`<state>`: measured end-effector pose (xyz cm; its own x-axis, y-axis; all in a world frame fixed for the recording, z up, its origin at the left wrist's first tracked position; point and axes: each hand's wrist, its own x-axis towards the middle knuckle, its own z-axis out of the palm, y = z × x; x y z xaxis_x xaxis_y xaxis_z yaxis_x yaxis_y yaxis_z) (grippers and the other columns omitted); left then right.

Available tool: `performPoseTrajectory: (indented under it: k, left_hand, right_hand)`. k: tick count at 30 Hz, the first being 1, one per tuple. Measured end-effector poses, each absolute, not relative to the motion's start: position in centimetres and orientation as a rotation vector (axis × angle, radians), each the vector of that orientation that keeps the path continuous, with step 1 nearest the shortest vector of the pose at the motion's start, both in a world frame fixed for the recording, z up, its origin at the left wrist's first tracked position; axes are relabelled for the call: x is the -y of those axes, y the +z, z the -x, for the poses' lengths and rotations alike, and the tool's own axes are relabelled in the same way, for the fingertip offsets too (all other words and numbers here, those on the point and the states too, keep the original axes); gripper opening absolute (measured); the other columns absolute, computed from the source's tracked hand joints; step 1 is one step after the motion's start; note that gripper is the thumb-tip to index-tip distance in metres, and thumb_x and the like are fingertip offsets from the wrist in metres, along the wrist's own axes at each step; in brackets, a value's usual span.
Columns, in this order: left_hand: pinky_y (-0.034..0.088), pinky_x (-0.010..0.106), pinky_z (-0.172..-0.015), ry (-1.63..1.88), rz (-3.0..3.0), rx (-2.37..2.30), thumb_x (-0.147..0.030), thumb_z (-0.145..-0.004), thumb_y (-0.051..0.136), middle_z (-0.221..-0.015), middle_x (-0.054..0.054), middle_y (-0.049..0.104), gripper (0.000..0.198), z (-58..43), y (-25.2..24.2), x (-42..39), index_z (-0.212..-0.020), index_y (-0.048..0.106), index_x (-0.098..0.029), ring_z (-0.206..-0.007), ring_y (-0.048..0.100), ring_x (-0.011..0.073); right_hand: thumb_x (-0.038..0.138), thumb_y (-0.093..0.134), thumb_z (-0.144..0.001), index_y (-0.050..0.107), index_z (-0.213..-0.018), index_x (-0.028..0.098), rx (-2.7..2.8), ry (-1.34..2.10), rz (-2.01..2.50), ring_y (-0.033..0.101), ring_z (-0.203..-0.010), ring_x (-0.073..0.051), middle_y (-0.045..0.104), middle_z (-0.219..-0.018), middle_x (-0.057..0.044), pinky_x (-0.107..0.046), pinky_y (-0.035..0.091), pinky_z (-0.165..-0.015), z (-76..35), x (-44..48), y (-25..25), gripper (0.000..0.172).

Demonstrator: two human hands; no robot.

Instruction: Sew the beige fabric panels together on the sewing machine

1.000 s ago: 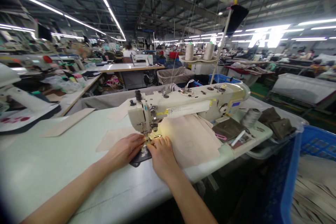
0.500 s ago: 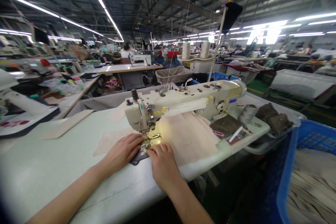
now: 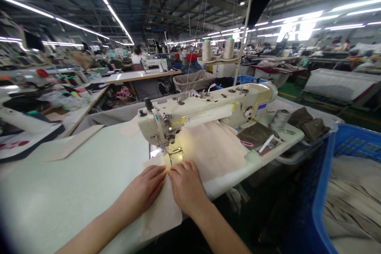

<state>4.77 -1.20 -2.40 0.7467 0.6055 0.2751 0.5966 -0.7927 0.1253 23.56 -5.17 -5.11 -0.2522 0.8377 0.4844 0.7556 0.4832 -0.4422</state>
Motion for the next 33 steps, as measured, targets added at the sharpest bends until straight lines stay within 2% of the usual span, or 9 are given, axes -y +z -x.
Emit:
performPoseTrajectory:
  k: [8, 25, 33]
  left_hand:
    - [0.058, 0.042, -0.101, 0.531, -2.92, -0.99, -0.022, -0.101, 0.042, -0.13, 0.012, 0.068, 0.033, -4.0, -2.7, 2.2, -0.122, 0.067, -0.019, -0.119, 0.065, 0.0258]
    - [0.055, 0.041, -0.103, 0.455, -2.92, -0.988, -0.021, -0.099, 0.045, -0.126, 0.013, 0.069, 0.027, -3.4, -2.1, -2.3, -0.11, 0.069, -0.016, -0.119, 0.063, 0.0259]
    - [0.054, 0.04, -0.106, 0.372, -2.91, -1.058, -0.019, -0.098, 0.045, -0.13, 0.013, 0.068, 0.029, -3.6, -2.2, -2.4, -0.115, 0.069, -0.015, -0.122, 0.063, 0.0257]
  right_hand:
    - [0.013, 0.052, -0.101, 0.067, -0.104, 0.023, 2.142, 0.116, 1.301, 0.057, -0.107, -0.022, 0.071, -0.109, -0.004, -0.046, 0.029, -0.112, -24.1, 6.5, -5.3, 0.018]
    - [0.016, 0.054, -0.102, 0.068, -0.096, 0.021, 2.216, 0.103, 1.361, 0.055, -0.11, -0.023, 0.07, -0.108, -0.003, -0.049, 0.028, -0.113, -23.4, 2.4, -4.2, 0.015]
    - [0.015, 0.057, -0.1, 0.069, -0.097, 0.022, 2.204, 0.066, 1.36, 0.057, -0.109, -0.022, 0.071, -0.108, -0.003, -0.05, 0.028, -0.114, -23.0, 2.2, -4.7, 0.015]
